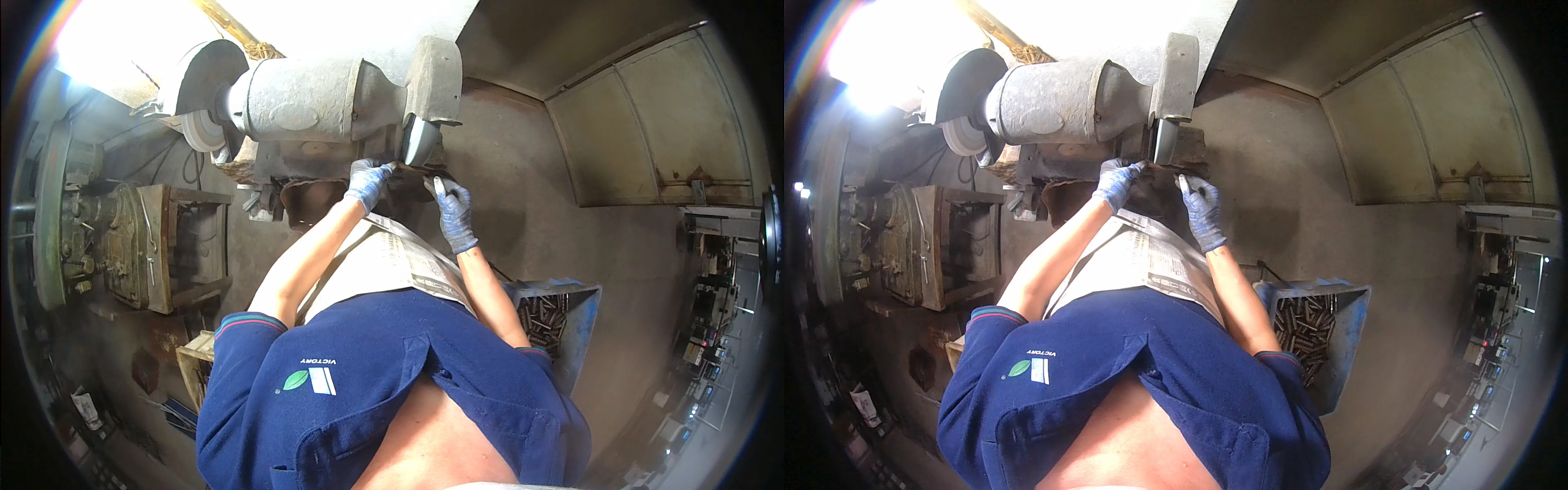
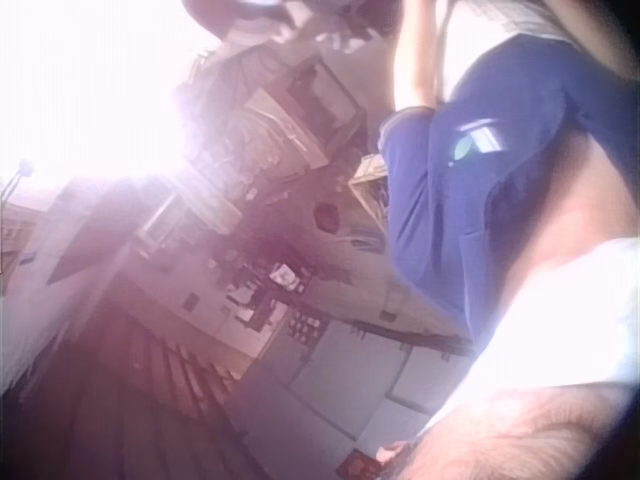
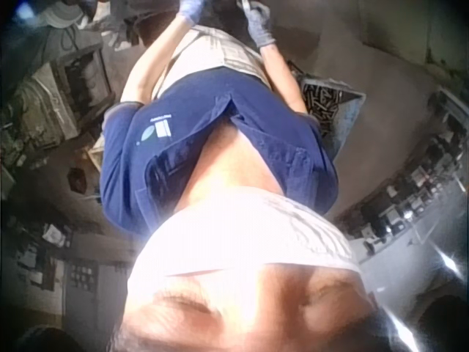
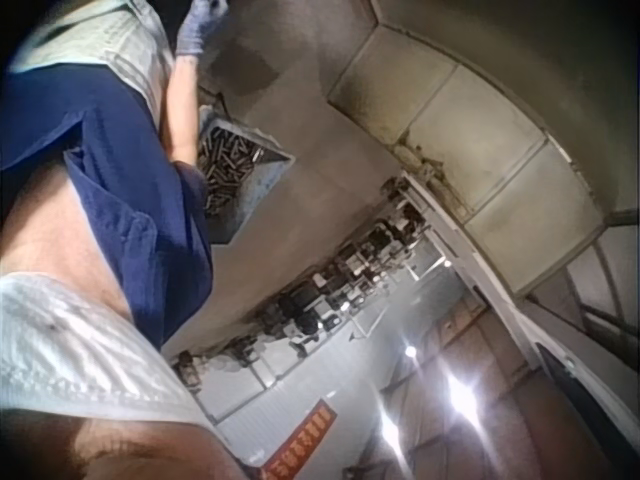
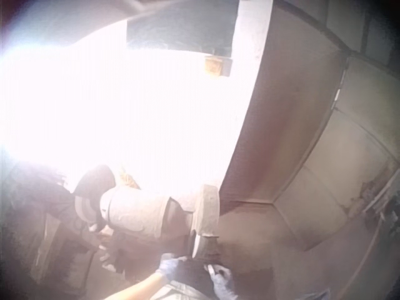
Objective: The person picks up metal tubes from a bin and grinds the edges of each tube against a bench grinder. They repeatedly pick a tube from one bin, hold it against the rotating grinding wheel, rotate the tube to reach all edges, and then place it into a different bin.
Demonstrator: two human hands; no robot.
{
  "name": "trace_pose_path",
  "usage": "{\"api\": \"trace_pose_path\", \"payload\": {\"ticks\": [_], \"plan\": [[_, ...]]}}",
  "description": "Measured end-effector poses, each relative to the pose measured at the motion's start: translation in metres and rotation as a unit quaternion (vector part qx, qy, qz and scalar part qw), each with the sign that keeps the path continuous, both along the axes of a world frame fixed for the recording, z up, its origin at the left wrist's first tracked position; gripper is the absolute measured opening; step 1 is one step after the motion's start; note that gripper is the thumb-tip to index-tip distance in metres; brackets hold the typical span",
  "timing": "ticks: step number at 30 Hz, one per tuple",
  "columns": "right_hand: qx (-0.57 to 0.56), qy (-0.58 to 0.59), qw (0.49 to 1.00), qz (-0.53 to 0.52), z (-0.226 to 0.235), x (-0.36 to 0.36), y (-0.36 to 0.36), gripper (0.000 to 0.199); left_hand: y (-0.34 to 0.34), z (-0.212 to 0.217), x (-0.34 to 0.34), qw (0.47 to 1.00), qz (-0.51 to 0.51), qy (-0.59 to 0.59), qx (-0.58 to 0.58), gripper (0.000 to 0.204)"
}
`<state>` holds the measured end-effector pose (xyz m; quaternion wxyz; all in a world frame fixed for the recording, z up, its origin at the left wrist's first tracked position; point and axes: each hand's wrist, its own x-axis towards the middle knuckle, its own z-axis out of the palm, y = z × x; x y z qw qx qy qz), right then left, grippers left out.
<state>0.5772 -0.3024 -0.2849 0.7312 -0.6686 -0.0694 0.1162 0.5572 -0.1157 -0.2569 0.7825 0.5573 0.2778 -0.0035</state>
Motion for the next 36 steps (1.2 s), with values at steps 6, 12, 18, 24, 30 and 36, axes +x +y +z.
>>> {"api": "trace_pose_path", "payload": {"ticks": [6, 12, 18, 24, 30, 36], "plan": [[0.032, 0.022, 0.999, 0.016, -0.004, -0.003, 0.017, 0.019, 0.017, 0.006, -0.008, 1.0, 0.01, 0.017, 0.007, 0.012], [0.078, 0.05, 0.995, 0.021, 0.002, -0.011, 0.032, 0.02, 0.034, -0.031, -0.012, 1.0, 0.011, -0.025, 0.015, 0.011], [-0.113, -0.234, 0.966, 0.022, 0.036, -0.034, 0.025, 0.02, 0.032, -0.006, -0.04, 0.991, -0.015, -0.129, -0.013, 0.013], [-0.124, -0.372, 0.92, -0.019, 0.082, -0.073, 0.018, 0.025, 0.023, 0.052, -0.078, 0.982, -0.047, -0.179, -0.024, 0.015], [-0.112, -0.401, 0.909, -0.031, 0.111, -0.104, 0.016, 0.04, 0.025, 0.067, -0.096, 0.973, -0.106, -0.202, 0.016, 0.016], [-0.214, -0.436, 0.873, -0.052, 0.142, -0.143, -0.01, 0.047, 0.007, 0.08, -0.108, 0.955, -0.168, -0.245, -0.002, 0.016]]}}
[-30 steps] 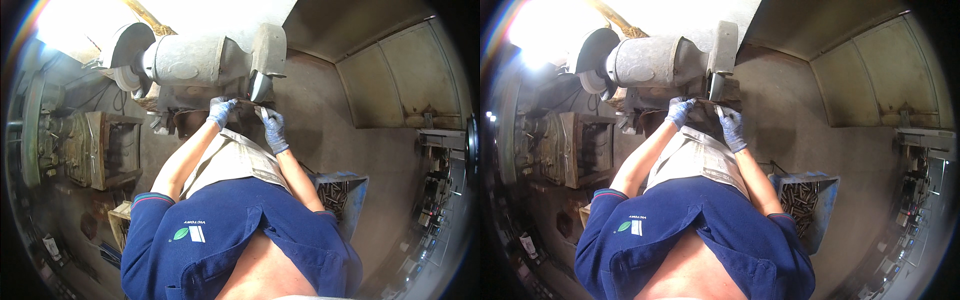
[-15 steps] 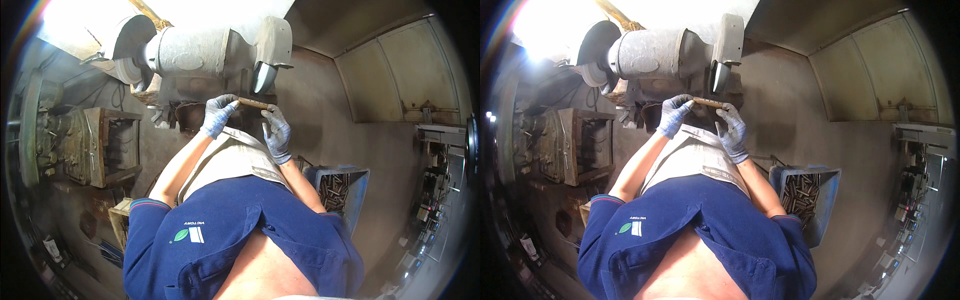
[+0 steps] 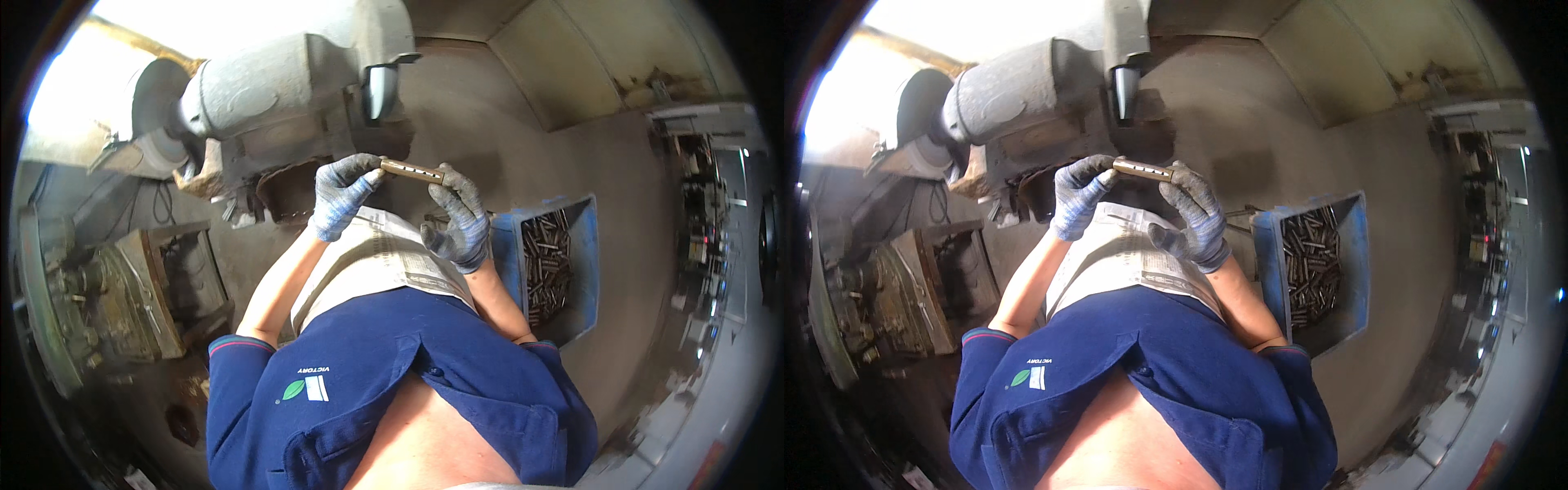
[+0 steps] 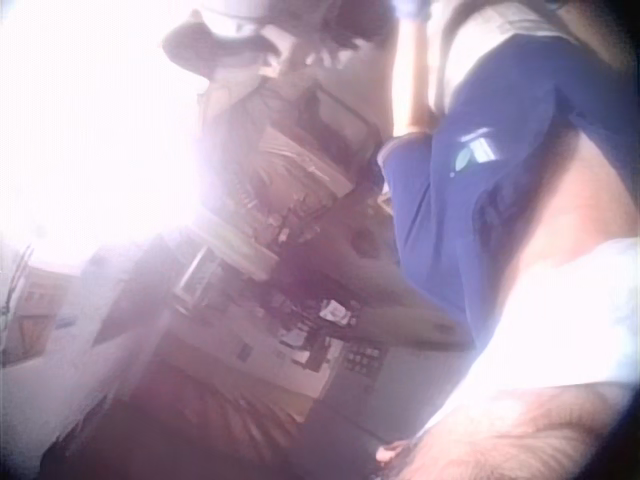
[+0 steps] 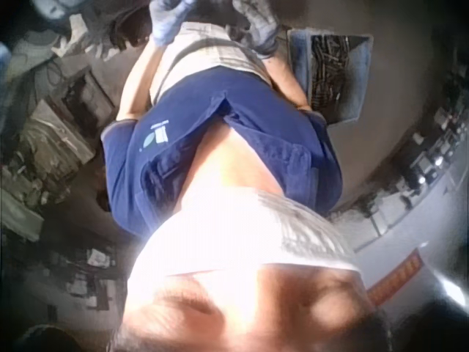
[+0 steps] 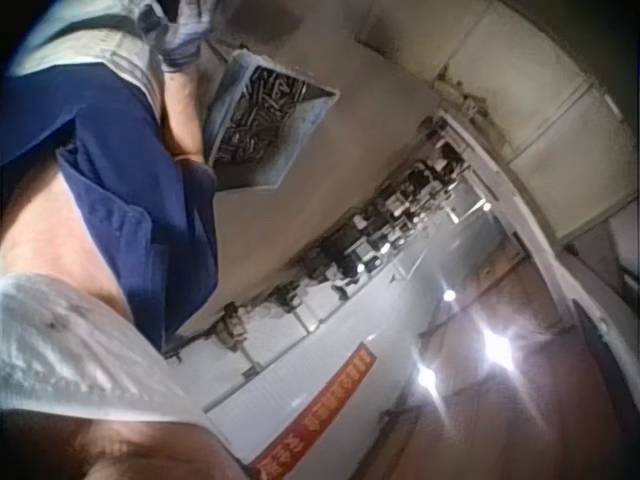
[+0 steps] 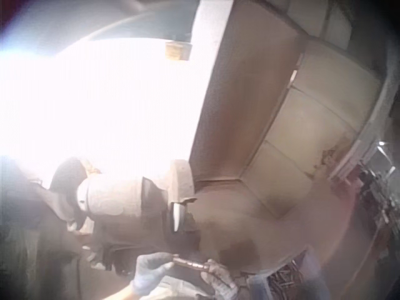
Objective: The person picks up metal tubes from a bin and grinds the edges of each tube against a bench grinder. They repeatedly pick a tube from one bin, hold it against the rotating grinding wheel, rotate the tube to reach all edges, and then place it into a different bin.
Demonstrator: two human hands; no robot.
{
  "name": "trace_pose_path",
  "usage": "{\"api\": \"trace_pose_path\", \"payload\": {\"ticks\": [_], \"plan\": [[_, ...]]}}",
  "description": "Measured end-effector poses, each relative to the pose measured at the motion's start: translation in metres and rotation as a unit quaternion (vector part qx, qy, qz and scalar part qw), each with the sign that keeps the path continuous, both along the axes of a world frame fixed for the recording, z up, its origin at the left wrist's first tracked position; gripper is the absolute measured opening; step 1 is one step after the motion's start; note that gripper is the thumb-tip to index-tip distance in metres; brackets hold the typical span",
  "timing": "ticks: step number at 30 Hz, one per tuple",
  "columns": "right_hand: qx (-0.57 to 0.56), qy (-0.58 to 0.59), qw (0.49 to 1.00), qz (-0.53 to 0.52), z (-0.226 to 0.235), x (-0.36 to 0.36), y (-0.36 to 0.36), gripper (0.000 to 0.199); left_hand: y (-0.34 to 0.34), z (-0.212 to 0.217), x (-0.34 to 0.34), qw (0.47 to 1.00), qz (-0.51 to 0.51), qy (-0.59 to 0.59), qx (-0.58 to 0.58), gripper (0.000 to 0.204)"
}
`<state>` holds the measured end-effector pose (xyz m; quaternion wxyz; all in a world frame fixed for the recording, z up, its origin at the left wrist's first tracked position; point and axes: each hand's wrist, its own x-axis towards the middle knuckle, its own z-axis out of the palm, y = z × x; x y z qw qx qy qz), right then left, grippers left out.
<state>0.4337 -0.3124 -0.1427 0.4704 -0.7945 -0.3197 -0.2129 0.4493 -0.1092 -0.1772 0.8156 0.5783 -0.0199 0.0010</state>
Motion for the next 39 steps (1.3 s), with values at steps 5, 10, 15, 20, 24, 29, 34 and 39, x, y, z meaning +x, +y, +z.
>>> {"api": "trace_pose_path", "payload": {"ticks": [5, 10, 15, 20, 24, 29, 34, 39], "plan": [[-0.023, -0.008, 0.998, -0.056, -0.003, -0.02, -0.045, 0.055, -0.023, 0.008, 0.004, 0.971, -0.075, -0.065, 0.22, 0.017], [-0.032, 0.04, 0.973, -0.225, -0.02, -0.057, -0.116, 0.052, -0.044, -0.062, -0.008, 0.96, -0.131, -0.026, 0.245, 0.021], [-0.019, 0.074, 0.927, -0.367, -0.024, -0.114, -0.208, 0.043, -0.071, -0.072, -0.019, 0.958, -0.182, 0.022, 0.221, 0.026], [-0.133, 0.078, 0.848, -0.507, -0.03, -0.123, -0.252, 0.038, -0.097, -0.121, -0.01, 0.945, -0.284, -0.012, 0.162, 0.047], [0.176, 0.251, 0.925, -0.224, -0.019, -0.086, -0.208, 0.021, -0.162, -0.054, -0.031, 0.937, -0.311, 0.145, -0.06, 0.049], [0.196, 0.237, 0.949, 0.062, -0.027, -0.048, -0.131, 0.026, -0.151, -0.07, -0.027, 0.887, -0.272, 0.227, -0.295, 0.055], [0.025, 0.276, 0.959, -0.052, -0.04, -0.029, -0.12, 0.038, -0.129, -0.052, -0.053, 0.926, -0.204, 0.244, -0.206, 0.067], [0.065, 0.111, 0.99, -0.06, -0.028, -0.016, -0.098, 0.029, -0.104, -0.02, -0.076, 0.937, -0.09, 0.192, -0.279, 0.068]]}}
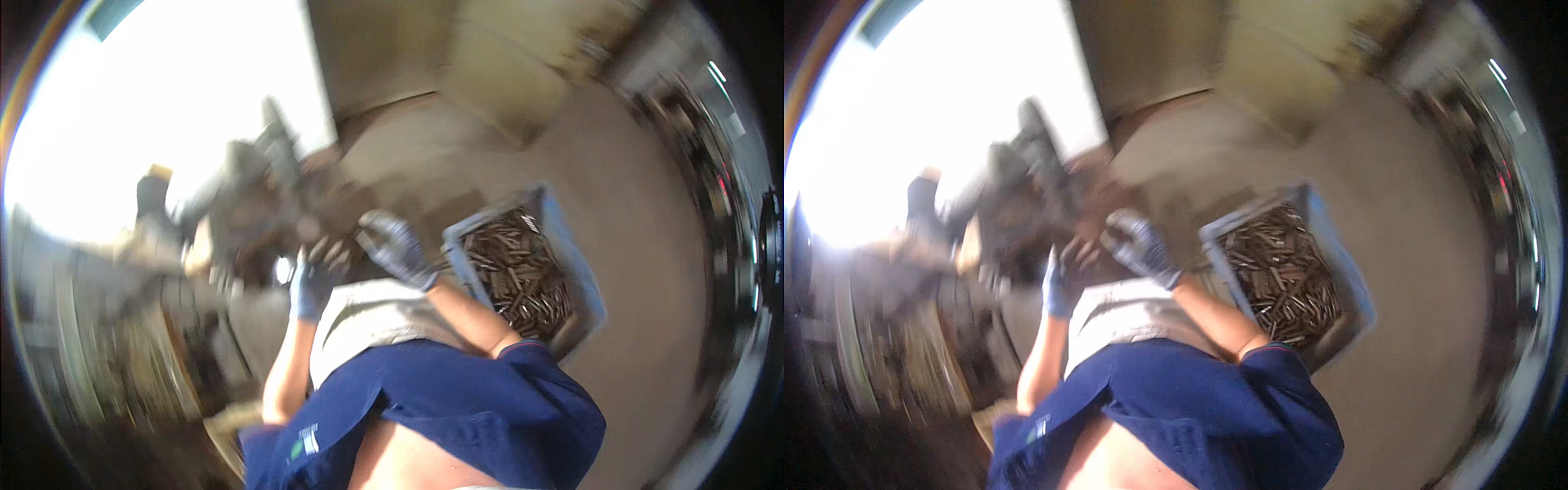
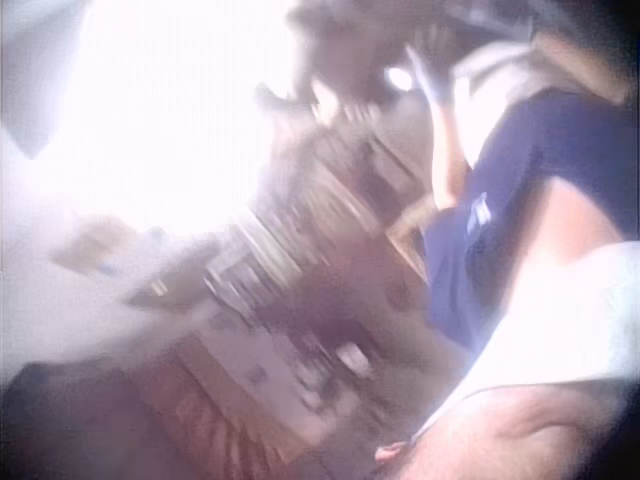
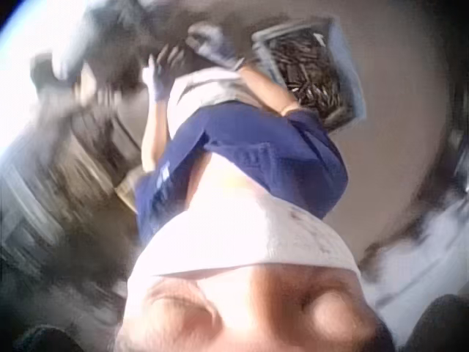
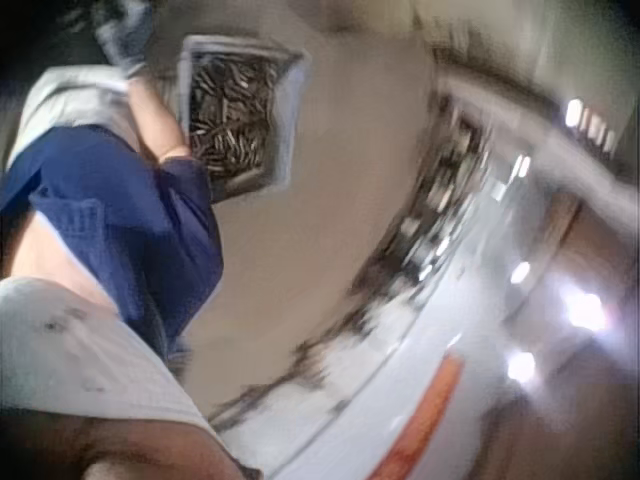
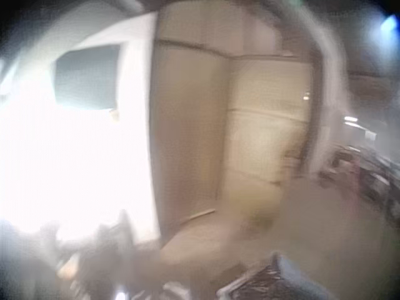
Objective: The person picks up metal tubes from a bin and grinds the edges of each tube against a bench grinder. They repeatedly pick a tube from one bin, hold it against the rotating grinding wheel, rotate the tube to reach all edges, and then place it into a different bin.
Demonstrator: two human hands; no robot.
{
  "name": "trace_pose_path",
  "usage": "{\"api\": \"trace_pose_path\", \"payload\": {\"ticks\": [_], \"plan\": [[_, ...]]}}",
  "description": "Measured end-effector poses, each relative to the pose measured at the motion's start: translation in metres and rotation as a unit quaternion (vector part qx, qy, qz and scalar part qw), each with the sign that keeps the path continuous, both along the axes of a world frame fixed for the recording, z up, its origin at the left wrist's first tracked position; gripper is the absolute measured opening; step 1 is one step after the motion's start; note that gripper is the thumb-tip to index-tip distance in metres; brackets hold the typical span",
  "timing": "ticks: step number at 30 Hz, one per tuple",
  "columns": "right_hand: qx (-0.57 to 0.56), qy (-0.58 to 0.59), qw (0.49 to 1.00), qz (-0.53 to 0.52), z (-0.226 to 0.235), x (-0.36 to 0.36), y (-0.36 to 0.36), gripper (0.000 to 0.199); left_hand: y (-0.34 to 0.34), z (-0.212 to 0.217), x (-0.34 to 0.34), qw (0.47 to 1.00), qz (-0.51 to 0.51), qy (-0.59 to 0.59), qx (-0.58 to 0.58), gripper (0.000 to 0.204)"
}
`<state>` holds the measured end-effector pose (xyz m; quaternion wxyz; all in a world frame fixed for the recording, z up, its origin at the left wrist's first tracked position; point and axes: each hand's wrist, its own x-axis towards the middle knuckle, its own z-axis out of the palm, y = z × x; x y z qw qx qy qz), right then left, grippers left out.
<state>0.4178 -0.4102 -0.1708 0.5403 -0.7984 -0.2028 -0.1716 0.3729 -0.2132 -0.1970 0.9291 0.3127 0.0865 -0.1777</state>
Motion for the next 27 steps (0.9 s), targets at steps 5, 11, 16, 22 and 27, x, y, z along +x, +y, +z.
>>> {"api": "trace_pose_path", "payload": {"ticks": [5, 11, 16, 22, 27], "plan": [[0.3, 0.367, 0.81, 0.346, 0.018, -0.035, 0.078, 0.027, 0.049, 0.002, -0.034, 0.995, 0.101, -0.015, 0.013, 0.068], [-0.177, -0.043, 0.941, 0.286, -0.027, -0.036, 0.15, 0.03, 0.102, -0.038, -0.1, 0.963, 0.23, -0.034, -0.134, 0.055], [-0.037, 0.253, 0.886, 0.388, -0.065, -0.037, 0.156, 0.02, 0.147, -0.028, -0.185, 0.912, 0.384, 0.031, 0.139, 0.039], [-0.095, 0.385, 0.809, 0.433, -0.077, -0.048, 0.158, 0.032, 0.22, -0.04, -0.359, 0.718, 0.586, 0.108, 0.359, 0.027], [-0.099, 0.376, 0.798, 0.461, -0.065, -0.049, 0.18, 0.038, 0.266, -0.148, -0.471, 0.626, 0.514, 0.278, 0.517, 0.032]]}}
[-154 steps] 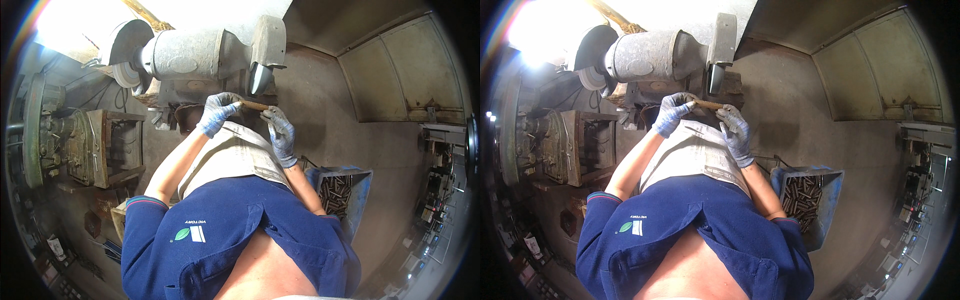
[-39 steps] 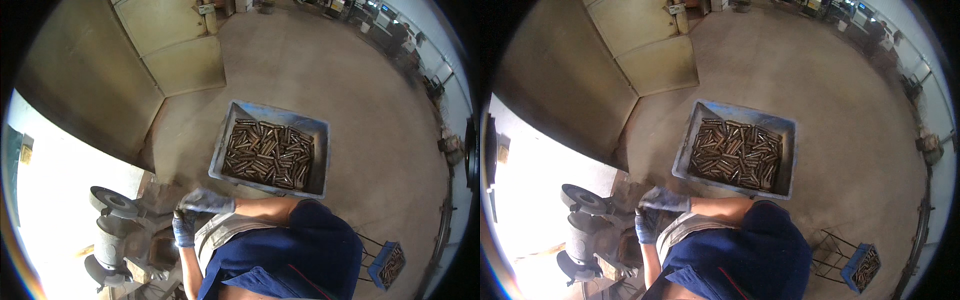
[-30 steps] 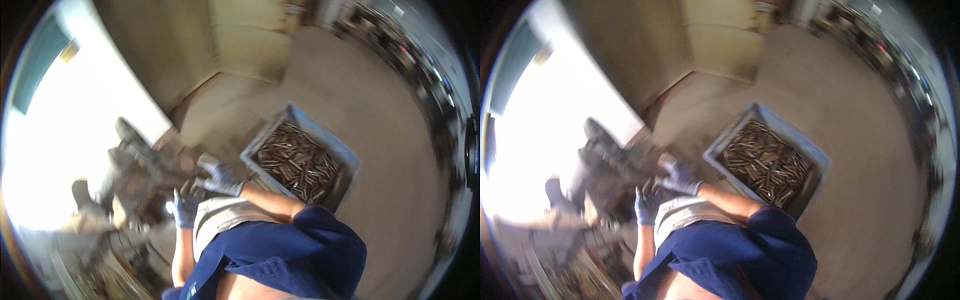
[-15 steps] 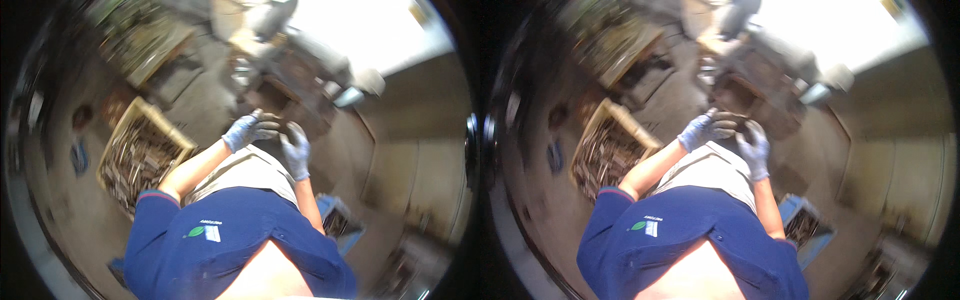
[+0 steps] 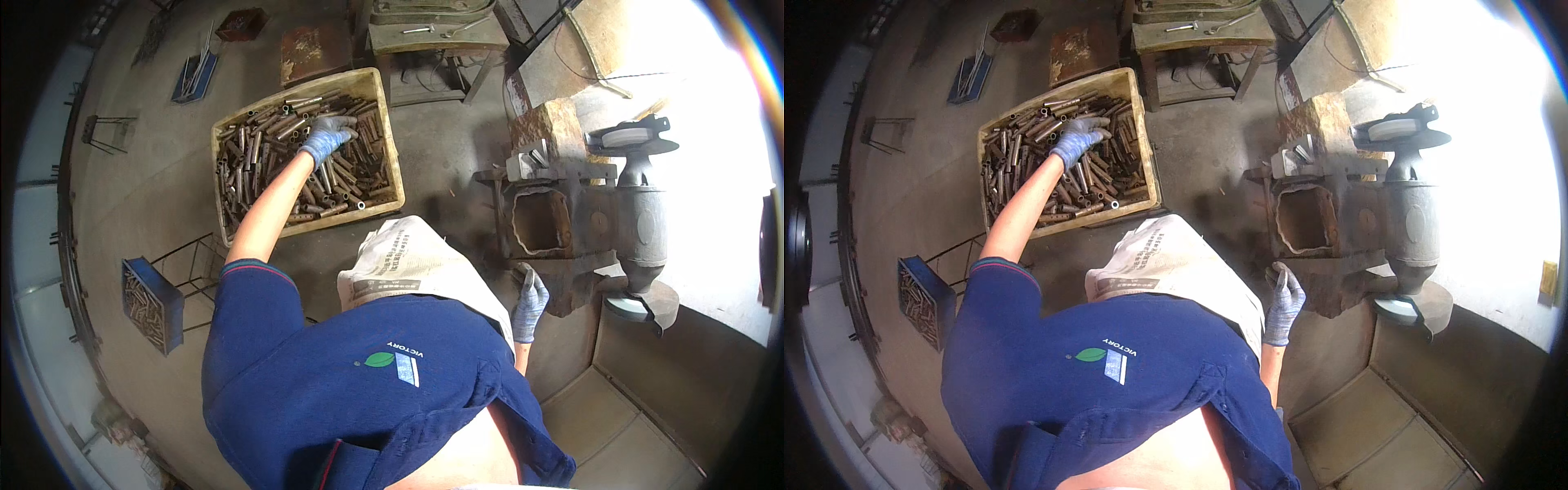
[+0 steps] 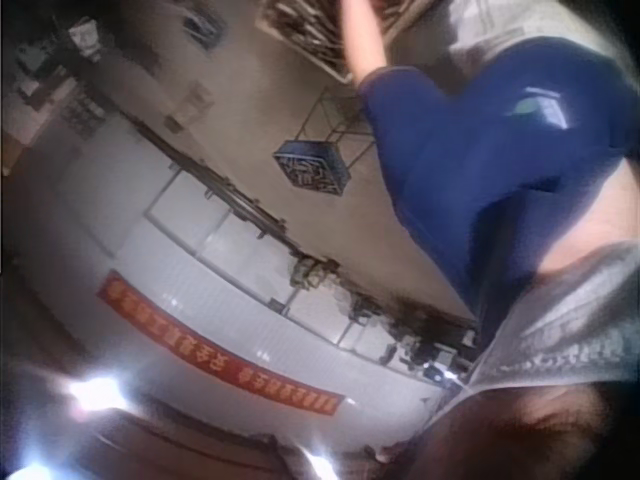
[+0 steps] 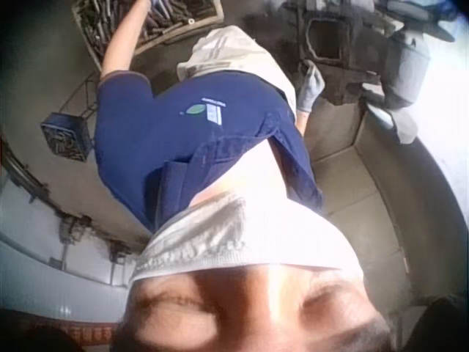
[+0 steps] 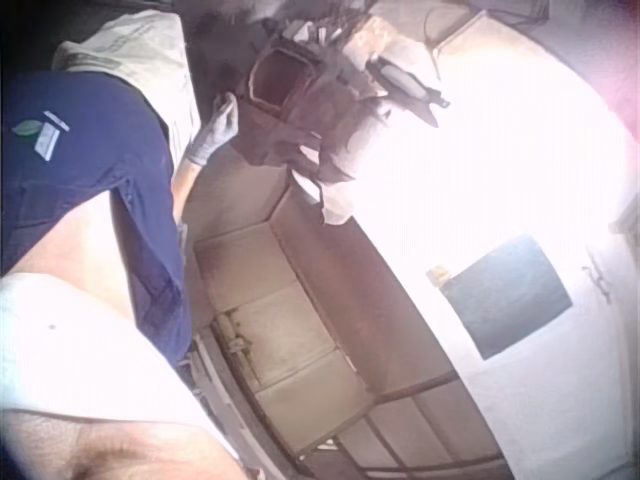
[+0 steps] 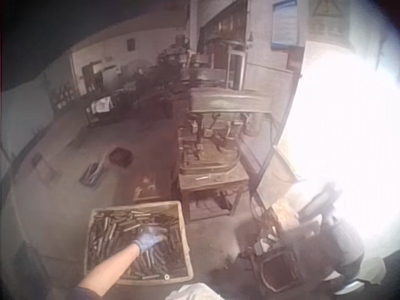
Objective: The person picks up metal tubes from a bin and grinds the edges of each tube against a bench grinder. They repeatedly pick a tube from one bin, hold it against the rotating grinding wheel, rotate the tube to reach all edges, and then place it into a different bin.
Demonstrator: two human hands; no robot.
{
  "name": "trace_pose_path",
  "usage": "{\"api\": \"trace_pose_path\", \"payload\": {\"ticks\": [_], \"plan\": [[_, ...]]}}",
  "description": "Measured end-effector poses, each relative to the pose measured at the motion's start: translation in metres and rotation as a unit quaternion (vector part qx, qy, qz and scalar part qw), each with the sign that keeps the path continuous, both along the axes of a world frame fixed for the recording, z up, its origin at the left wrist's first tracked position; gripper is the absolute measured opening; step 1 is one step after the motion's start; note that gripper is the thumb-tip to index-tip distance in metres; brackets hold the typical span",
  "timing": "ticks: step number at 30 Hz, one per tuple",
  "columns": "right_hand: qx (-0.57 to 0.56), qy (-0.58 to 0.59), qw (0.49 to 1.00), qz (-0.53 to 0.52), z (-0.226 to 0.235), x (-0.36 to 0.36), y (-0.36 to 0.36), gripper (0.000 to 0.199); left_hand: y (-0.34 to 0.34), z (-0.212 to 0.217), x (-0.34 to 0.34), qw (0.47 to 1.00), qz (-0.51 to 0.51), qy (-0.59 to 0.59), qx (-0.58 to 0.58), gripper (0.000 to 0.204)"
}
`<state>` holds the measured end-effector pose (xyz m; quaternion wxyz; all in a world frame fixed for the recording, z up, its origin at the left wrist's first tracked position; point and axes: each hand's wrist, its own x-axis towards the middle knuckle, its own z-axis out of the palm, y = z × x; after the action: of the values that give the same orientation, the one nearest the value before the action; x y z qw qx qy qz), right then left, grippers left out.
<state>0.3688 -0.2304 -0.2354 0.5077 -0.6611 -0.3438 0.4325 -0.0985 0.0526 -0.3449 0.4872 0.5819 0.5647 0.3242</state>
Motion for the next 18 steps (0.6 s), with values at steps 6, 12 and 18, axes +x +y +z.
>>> {"api": "trace_pose_path", "payload": {"ticks": [6, 12, 18], "plan": [[-0.016, 0.063, 0.998, -0.026, 0.003, -0.011, 0.007, 0.032, 0.036, -0.007, 0.04, 0.925, -0.064, 0.368, -0.072, 0.033], [-0.072, 0.015, 0.997, -0.01, -0.001, -0.019, -0.006, 0.041, 0.056, -0.044, 0.066, 0.874, 0.017, 0.463, -0.149, 0.029], [-0.092, 0.011, 0.995, -0.044, 0.003, -0.024, -0.016, 0.04, 0.059, -0.074, 0.07, 0.846, -0.107, 0.521, -0.037, 0.028]]}}
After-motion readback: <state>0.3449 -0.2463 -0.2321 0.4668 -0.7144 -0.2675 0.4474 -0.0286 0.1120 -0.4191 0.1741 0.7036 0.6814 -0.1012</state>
